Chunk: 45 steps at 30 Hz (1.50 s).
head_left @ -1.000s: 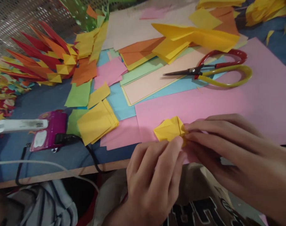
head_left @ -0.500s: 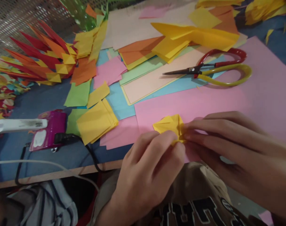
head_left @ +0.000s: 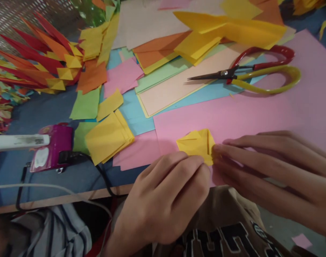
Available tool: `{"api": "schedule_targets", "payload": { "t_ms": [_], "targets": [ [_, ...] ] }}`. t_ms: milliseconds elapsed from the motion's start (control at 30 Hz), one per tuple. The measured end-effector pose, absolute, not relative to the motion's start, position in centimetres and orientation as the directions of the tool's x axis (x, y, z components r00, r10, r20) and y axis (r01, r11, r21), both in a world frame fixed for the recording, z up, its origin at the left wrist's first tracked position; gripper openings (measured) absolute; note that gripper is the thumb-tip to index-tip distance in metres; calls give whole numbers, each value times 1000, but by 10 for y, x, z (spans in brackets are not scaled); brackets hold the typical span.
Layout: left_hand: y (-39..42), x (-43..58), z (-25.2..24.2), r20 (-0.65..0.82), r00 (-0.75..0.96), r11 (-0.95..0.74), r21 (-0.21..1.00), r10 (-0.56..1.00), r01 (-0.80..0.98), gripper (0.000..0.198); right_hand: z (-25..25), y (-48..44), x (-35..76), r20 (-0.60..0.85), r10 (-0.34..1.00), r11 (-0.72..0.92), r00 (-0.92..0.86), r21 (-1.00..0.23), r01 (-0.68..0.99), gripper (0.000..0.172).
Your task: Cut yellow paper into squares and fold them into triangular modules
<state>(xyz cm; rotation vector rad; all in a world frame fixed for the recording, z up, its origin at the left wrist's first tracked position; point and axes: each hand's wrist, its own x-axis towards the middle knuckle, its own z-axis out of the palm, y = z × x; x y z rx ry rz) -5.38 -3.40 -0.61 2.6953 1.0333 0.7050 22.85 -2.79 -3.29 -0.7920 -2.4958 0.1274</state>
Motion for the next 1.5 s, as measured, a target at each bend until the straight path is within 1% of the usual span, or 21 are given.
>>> {"api": "schedule_targets", "payload": {
  "t_ms": [133, 200, 333, 467, 600, 700, 800, 867, 933, 967, 1033, 1167, 1233, 1300, 1400, 1500],
  "targets": [
    [-35, -54, -5, 370, 618, -720, 340, 694, 605, 22, -32, -28, 231, 443, 531, 845, -723, -217, 488, 28],
    [-36, -54, -5, 358, 627, -722, 337, 692, 605, 22, -31, -27, 232, 439, 532, 845, -724, -226, 484, 27],
    [-38, -54, -4, 350, 667, -753, 265, 658, 603, 25, -31, -26, 231, 419, 545, 837, -726, -238, 492, 27],
    [-43, -51, -4, 369, 657, -745, 188, 657, 640, 24, -32, -26, 228, 446, 566, 823, -693, -250, 510, 30],
    [-44, -53, -5, 363, 602, -692, 205, 711, 692, 22, -33, -25, 224, 494, 573, 815, -654, -256, 520, 37],
    [-43, -59, -3, 337, 612, -696, 274, 716, 663, 27, -34, -28, 223, 518, 549, 824, -656, -206, 527, 34],
    [-37, -65, 1, 371, 608, -712, 372, 702, 595, 29, -36, -29, 226, 537, 497, 847, -682, -129, 516, 30],
    [-31, -67, 3, 387, 604, -717, 354, 696, 600, 33, -34, -25, 231, 539, 441, 874, -718, -75, 481, 26],
    [-25, -66, 2, 338, 638, -722, 292, 691, 627, 37, -29, -16, 235, 526, 391, 892, -755, -16, 451, 25],
    [-22, -64, 1, 310, 658, -728, 270, 686, 631, 38, -26, -12, 235, 521, 380, 893, -764, 6, 449, 27],
    [-18, -61, -2, 276, 685, -738, 251, 674, 626, 36, -18, -4, 233, 505, 412, 873, -758, 17, 487, 32],
    [-17, -53, -3, 309, 663, -730, 232, 682, 642, 24, -13, -8, 223, 497, 589, 766, -637, -93, 636, 36],
    [-17, -50, -2, 319, 651, -724, 262, 689, 638, 15, -17, -19, 219, 494, 642, 735, -586, -182, 653, 35],
    [-17, -49, -1, 306, 650, -718, 315, 696, 621, 10, -23, -30, 217, 485, 637, 755, -599, -234, 613, 29],
    [-15, -49, 0, 267, 657, -703, 384, 705, 598, 11, -31, -40, 216, 474, 599, 792, -645, -238, 562, 24],
    [-13, -49, -1, 244, 663, -698, 388, 708, 602, 19, -31, -38, 215, 479, 604, 786, -637, -225, 576, 25]
  ]
}}
